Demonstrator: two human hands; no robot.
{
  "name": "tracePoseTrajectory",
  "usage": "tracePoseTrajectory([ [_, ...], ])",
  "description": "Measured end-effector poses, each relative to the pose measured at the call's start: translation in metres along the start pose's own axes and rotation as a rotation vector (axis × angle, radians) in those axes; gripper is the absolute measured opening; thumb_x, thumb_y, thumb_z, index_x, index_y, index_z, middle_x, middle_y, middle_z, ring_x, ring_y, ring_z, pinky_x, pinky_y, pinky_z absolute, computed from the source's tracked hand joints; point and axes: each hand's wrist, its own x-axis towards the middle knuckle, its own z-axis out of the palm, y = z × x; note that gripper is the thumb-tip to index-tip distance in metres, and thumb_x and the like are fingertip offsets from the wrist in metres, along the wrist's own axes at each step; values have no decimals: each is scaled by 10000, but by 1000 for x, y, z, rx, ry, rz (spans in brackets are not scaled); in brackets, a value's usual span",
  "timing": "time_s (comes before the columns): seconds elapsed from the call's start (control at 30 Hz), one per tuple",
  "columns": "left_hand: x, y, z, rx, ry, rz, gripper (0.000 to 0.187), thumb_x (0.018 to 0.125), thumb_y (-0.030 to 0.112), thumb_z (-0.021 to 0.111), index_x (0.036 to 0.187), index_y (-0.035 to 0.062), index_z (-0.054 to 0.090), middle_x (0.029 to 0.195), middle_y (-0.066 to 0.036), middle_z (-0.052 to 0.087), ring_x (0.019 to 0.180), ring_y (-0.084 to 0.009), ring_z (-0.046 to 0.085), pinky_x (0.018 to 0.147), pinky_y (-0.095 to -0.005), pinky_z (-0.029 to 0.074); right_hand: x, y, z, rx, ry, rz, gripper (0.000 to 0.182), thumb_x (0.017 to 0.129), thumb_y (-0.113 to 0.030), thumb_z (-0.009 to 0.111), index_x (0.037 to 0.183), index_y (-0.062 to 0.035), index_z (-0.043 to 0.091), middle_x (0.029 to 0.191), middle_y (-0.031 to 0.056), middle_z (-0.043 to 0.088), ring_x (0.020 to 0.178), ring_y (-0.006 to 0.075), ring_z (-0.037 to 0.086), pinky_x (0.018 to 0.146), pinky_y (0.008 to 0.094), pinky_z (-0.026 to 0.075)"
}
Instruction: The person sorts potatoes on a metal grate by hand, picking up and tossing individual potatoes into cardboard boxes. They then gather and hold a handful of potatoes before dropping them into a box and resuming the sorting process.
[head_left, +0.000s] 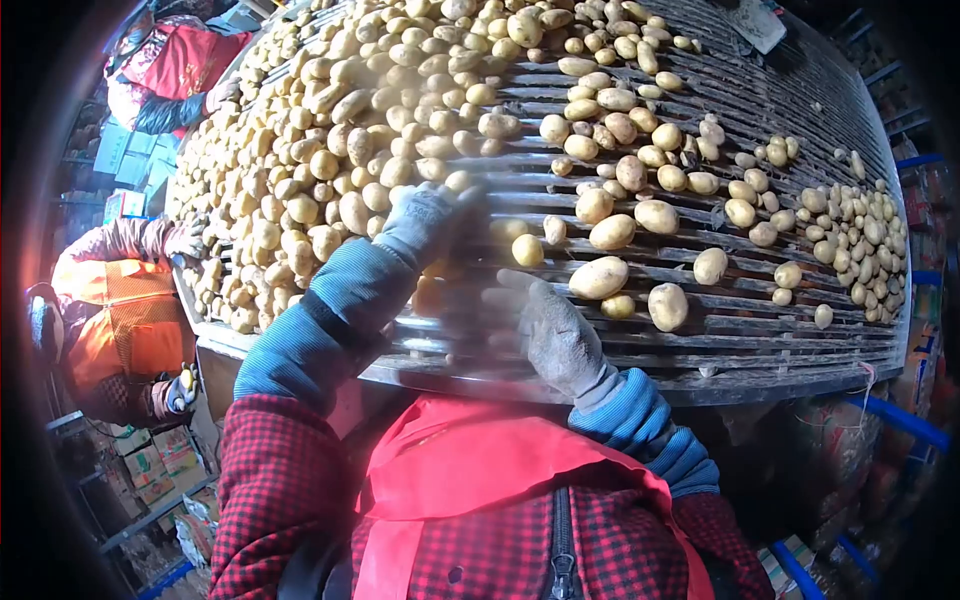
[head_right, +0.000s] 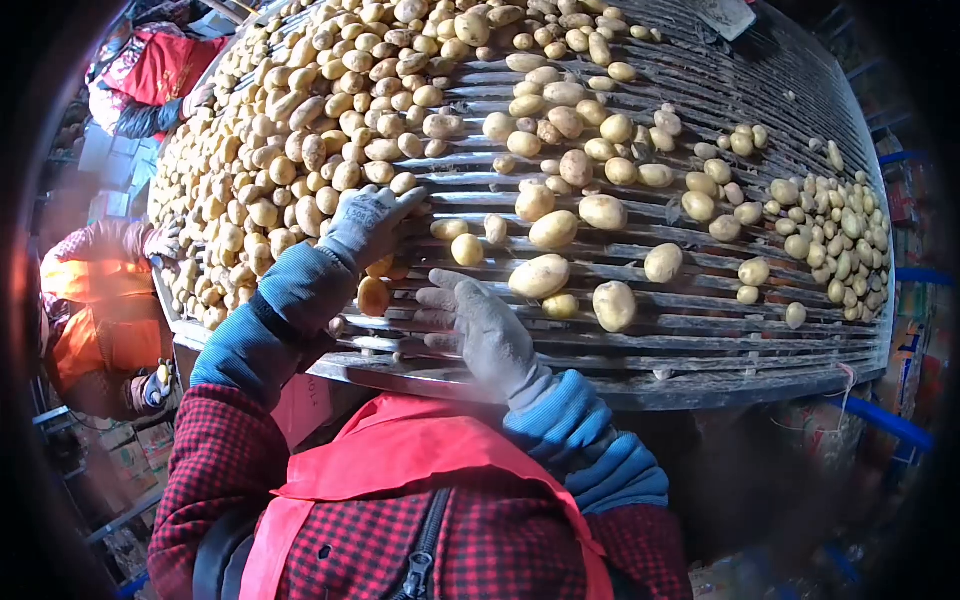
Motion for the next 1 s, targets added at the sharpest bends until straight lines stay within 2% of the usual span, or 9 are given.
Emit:
tracePoseTrajectory([
  [0.13,12,-13,-14,-241,-135,17,351,886,314,734,1194,150,686,955,-122,737,875,-327,720,754,-432,558,4,-4,-2,47,61,-44,640,1024,-524,518,1478,-76,454,1323,135,609,1114,257,638,904,411,536],
  [0.23,-1,-11,-27,-609,63,230,326,915,257,741,1194,97,691,925,-106,736,844,-301,725,754,-380,564,4,-11,6,66,165,-88,705,987,-615,519,1483,-118,454,1305,123,609,1121,268,638,921,433,538],
  [0.33,-19,8,-73,-823,90,470,584,856,323,795,1369,127,596,1057,-158,708,958,-352,698,823,-409,548,13,-9,19,128,229,-147,624,987,-624,504,1438,-194,501,1294,82,623,1102,269,647,854,388,543],
  [0.47,-22,-16,-53,-476,310,425,673,742,359,824,1355,185,609,1099,-125,648,1031,-352,626,878,-451,503,23,-17,25,182,237,-212,572,986,-606,527,1352,-171,589,1292,127,642,1061,267,675,695,287,539],
  [0.67,-80,-30,-33,-263,6,203,512,743,329,805,1211,167,676,1378,-158,546,1255,-368,542,978,-508,473,36,-13,6,392,-6,-221,492,1041,-509,486,1336,-133,604,1313,188,629,1017,298,705,597,257,600],
  [0.8,-105,-45,-57,-162,104,360,306,757,301,765,1025,164,710,1148,-54,623,1098,-292,573,864,-457,508,36,-16,0,263,25,-298,499,1040,-505,486,1350,-131,598,1286,164,654,1055,298,687,657,281,584],
  [0.87,-101,-56,-65,-63,-102,240,304,752,301,803,1014,171,722,1147,-59,649,1113,-285,596,869,-458,476,38,-17,0,270,61,-316,507,1049,-511,455,1362,-139,600,1297,145,651,1063,279,676,664,259,555],
  [0.93,-77,-55,-65,-39,139,347,298,789,343,777,1029,177,715,963,-42,666,952,-291,620,827,-455,475,37,-17,0,304,53,-299,499,1039,-518,478,1349,-149,605,1280,128,661,1060,283,679,704,294,564],
  [1.0,-47,-38,-52,23,-48,264,329,814,398,751,1038,161,707,939,-66,667,934,-299,623,804,-454,487,37,-22,2,290,35,-295,484,1030,-521,503,1324,-153,613,1269,136,668,1047,288,691,718,310,579],
])
